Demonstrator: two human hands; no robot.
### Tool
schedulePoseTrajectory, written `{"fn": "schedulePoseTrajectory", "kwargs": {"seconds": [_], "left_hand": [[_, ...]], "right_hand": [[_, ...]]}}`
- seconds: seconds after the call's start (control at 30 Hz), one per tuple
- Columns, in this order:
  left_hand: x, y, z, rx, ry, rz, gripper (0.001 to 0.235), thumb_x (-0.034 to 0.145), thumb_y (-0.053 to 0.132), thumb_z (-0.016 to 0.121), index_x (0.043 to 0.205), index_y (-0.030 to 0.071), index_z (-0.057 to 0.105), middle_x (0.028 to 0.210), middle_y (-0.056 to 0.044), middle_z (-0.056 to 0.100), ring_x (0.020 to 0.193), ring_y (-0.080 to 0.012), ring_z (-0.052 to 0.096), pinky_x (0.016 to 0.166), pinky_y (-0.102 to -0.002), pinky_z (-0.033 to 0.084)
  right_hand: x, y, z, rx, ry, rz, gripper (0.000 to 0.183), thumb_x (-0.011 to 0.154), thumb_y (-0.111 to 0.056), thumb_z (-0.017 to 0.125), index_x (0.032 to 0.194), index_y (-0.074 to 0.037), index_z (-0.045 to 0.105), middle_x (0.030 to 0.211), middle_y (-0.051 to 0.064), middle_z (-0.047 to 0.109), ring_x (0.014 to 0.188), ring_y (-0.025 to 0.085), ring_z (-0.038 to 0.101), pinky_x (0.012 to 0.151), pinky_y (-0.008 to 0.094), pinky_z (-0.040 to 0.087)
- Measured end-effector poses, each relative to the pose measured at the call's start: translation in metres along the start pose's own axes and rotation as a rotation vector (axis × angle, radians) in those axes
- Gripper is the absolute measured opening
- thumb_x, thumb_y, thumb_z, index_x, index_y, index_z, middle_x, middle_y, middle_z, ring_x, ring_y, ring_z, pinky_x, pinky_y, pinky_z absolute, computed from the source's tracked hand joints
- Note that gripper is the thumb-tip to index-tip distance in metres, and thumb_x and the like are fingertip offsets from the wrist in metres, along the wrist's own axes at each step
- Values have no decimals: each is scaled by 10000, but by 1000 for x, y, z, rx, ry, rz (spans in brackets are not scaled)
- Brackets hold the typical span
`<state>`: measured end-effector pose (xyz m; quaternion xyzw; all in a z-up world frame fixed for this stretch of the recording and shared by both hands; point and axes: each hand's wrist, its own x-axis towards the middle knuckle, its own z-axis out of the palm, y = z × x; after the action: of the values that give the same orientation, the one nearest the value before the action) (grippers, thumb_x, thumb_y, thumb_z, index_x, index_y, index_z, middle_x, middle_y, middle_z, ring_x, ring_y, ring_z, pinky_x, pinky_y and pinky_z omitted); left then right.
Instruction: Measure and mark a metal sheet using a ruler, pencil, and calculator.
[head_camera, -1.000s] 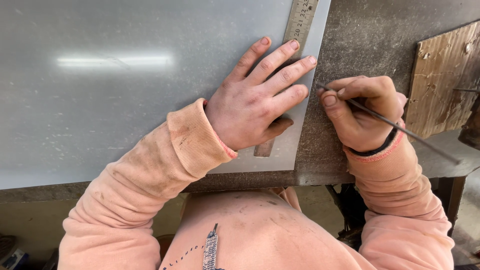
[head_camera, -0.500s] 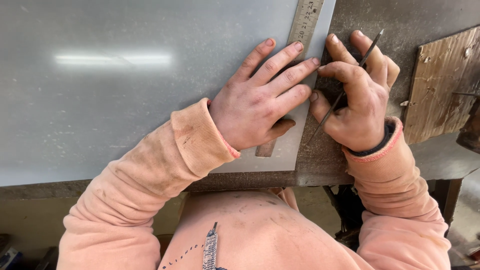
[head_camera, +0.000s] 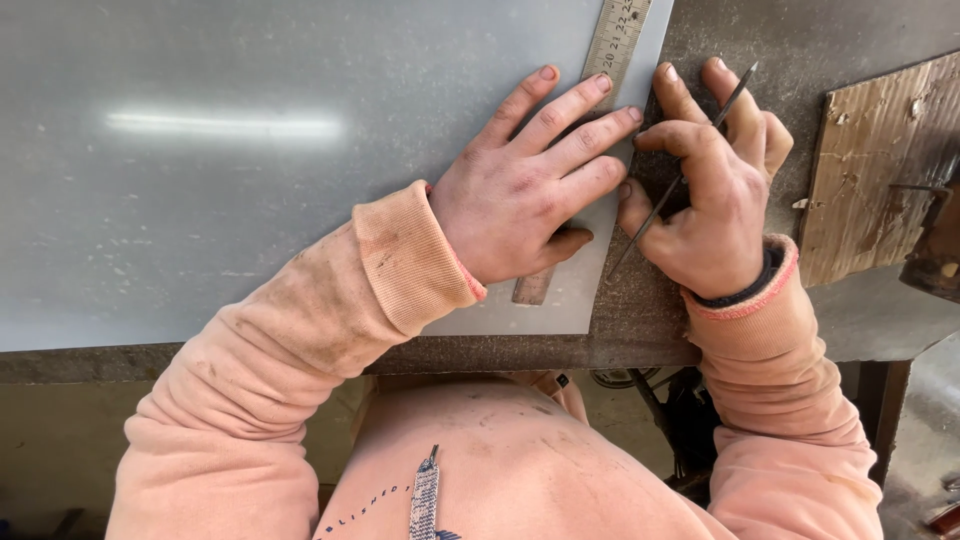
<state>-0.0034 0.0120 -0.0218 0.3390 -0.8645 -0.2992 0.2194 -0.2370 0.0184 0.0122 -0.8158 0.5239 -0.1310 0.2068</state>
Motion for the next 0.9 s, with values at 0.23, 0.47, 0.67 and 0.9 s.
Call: {"fn": "schedulePoseTrajectory", "kwargs": {"seconds": [0.23,0.47,0.67,0.9], "left_hand": [[1,1,0,29,-4,8,569,781,288,872,1273,115,646,1595,-104,471,1536,-316,312,1297,-555,160],[1,2,-2,42,-15,19,554,798,342,867,1255,108,659,1583,-102,474,1527,-313,311,1291,-542,141],[7,-2,-3,58,-31,23,518,818,382,846,1234,129,667,1571,-76,471,1520,-305,302,1280,-532,138],[5,0,-4,61,-60,-4,474,805,391,832,1189,164,674,1557,-53,471,1497,-315,313,1255,-528,140]], "right_hand": [[-7,11,9,-26,61,29,268,895,-114,843,1116,-88,693,1508,77,650,1463,302,494,1195,416,300],[-17,-5,7,24,91,49,345,863,-118,791,1182,-74,668,1540,123,629,1515,354,472,1247,485,261],[-76,-41,18,-4,175,165,341,838,-143,749,1165,-84,673,1504,138,625,1490,361,463,1276,516,220],[-73,-55,30,-16,302,308,306,882,-189,754,1170,-118,676,1487,57,650,1420,306,500,1239,476,264]]}}
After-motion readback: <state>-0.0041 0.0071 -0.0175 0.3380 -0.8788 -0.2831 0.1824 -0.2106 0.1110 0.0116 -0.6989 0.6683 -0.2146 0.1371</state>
